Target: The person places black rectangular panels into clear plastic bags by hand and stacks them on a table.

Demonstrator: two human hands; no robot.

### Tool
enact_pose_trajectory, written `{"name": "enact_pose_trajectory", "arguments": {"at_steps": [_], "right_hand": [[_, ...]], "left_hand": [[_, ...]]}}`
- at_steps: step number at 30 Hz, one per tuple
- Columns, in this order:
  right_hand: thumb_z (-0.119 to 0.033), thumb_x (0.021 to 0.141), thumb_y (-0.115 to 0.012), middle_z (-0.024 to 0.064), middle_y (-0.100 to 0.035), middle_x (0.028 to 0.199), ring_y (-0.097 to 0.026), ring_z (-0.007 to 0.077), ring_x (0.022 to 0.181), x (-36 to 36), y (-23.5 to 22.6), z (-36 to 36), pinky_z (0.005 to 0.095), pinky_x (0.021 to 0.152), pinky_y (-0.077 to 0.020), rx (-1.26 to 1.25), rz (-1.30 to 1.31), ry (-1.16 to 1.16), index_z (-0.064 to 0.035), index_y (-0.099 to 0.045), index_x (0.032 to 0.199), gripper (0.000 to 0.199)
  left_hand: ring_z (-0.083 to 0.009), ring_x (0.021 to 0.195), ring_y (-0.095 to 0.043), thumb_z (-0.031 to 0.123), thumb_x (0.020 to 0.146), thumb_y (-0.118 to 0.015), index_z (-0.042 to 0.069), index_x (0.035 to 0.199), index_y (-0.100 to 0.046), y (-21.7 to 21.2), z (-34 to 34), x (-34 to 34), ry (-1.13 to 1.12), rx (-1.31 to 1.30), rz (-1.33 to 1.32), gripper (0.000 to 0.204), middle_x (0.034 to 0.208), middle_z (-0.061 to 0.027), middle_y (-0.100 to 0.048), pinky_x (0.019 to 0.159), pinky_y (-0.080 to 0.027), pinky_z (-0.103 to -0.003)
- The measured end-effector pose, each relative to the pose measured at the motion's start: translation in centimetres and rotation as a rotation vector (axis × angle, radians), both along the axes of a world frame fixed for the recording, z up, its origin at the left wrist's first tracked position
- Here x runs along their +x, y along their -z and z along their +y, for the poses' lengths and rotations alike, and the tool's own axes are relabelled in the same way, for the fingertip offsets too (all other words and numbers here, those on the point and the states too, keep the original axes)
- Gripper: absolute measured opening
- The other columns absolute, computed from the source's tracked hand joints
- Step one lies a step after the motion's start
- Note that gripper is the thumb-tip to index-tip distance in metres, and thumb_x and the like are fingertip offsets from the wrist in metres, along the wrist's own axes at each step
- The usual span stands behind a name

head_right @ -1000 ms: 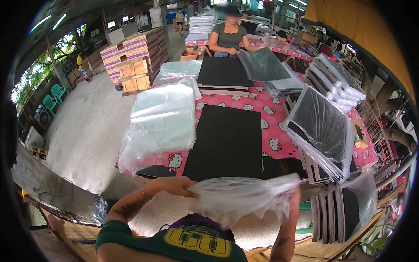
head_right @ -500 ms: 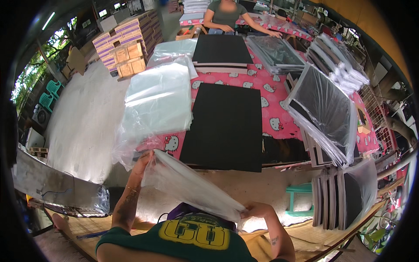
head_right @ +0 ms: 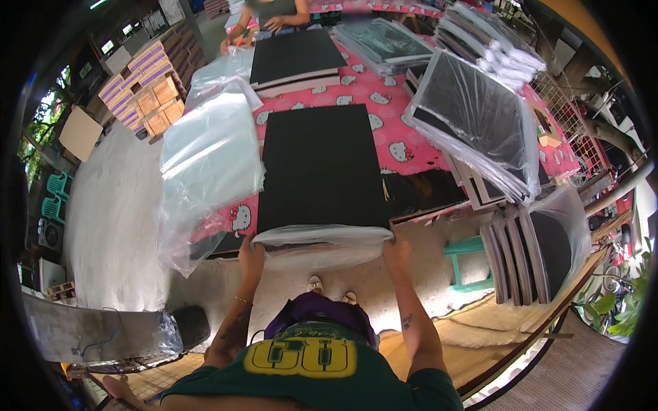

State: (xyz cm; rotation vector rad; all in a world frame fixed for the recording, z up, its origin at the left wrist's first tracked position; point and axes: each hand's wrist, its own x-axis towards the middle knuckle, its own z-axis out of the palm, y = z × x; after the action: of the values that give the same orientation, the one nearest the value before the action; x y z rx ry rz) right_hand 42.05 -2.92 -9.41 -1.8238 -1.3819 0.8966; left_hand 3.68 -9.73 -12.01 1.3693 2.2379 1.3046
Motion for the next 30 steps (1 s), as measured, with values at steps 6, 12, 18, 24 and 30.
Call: {"name": "enact_pose_trajectory", "arguments": {"at_steps": [6, 12, 18, 24, 30], "right_hand": [[0.006, 0.069, -0.048, 0.0215, -0.065, 0.098, -0.063, 0.0287, 0.088, 0.8, 2.9, -0.7, 0.0336, 0.081, -0.0470, 0.321, -0.020, 0.192, -0.0004, -0.058, 0.119, 0.051], [0.008, 0.069, -0.048, 0.0182, -0.063, 0.104, -0.060, 0.0278, 0.100, 0.9, -1.2, -3.7, 0.0295, 0.086, -0.0453, 0.276, 0.076, 0.145, -0.0002, -0.059, 0.114, 0.047], [-0.002, 0.068, -0.058, 0.0100, -0.056, 0.121, -0.054, 0.0195, 0.109, 5.7, -13.2, -2.0, 0.0261, 0.087, -0.0426, 0.044, 0.709, -0.264, -0.0018, -0.059, 0.115, 0.047], [-0.021, 0.088, -0.058, 0.0088, -0.048, 0.132, -0.051, 0.0238, 0.114, 4.5, -23.2, 5.9, 0.0431, 0.102, -0.0371, 0.471, 1.459, -0.470, -0.0052, -0.031, 0.139, 0.059], [-0.016, 0.092, -0.053, 0.0044, -0.064, 0.107, -0.058, 0.0174, 0.102, 0.3, -25.8, 19.2, 0.0351, 0.095, -0.0434, 0.310, 1.521, -0.118, -0.0046, -0.058, 0.110, 0.022]], "left_hand": [[-0.0093, 0.051, -0.048, 0.009, 0.077, -0.056, 0.000, 0.112, -0.063, -4.2, 0.1, 2.1, 0.039, -0.135, -0.510, 0.036, 0.063, -0.0066, -0.057, 0.047, -0.041, -0.027], [-0.0103, 0.058, -0.054, 0.008, 0.077, -0.059, 0.000, 0.104, -0.065, -4.5, -2.4, 1.0, 0.039, -0.154, -0.278, 0.030, 0.066, -0.0042, -0.057, 0.054, -0.042, -0.027], [-0.0148, 0.070, -0.054, 0.012, 0.074, -0.062, 0.001, 0.111, -0.059, -16.4, -1.7, -2.5, 0.507, -0.155, -1.056, 0.039, 0.082, -0.0059, -0.060, 0.066, -0.045, -0.027], [-0.0315, 0.108, -0.055, 0.027, 0.093, -0.044, 0.000, 0.129, -0.042, -28.5, 7.2, -3.2, 1.007, 0.480, -1.515, 0.045, 0.113, -0.0167, -0.058, 0.100, -0.039, -0.046], [-0.0201, 0.100, -0.059, 0.004, 0.086, -0.053, 0.004, 0.122, -0.048, -26.8, 23.3, -4.6, 0.649, 0.617, -1.422, 0.036, 0.113, -0.0080, -0.060, 0.093, -0.047, -0.037]]}}
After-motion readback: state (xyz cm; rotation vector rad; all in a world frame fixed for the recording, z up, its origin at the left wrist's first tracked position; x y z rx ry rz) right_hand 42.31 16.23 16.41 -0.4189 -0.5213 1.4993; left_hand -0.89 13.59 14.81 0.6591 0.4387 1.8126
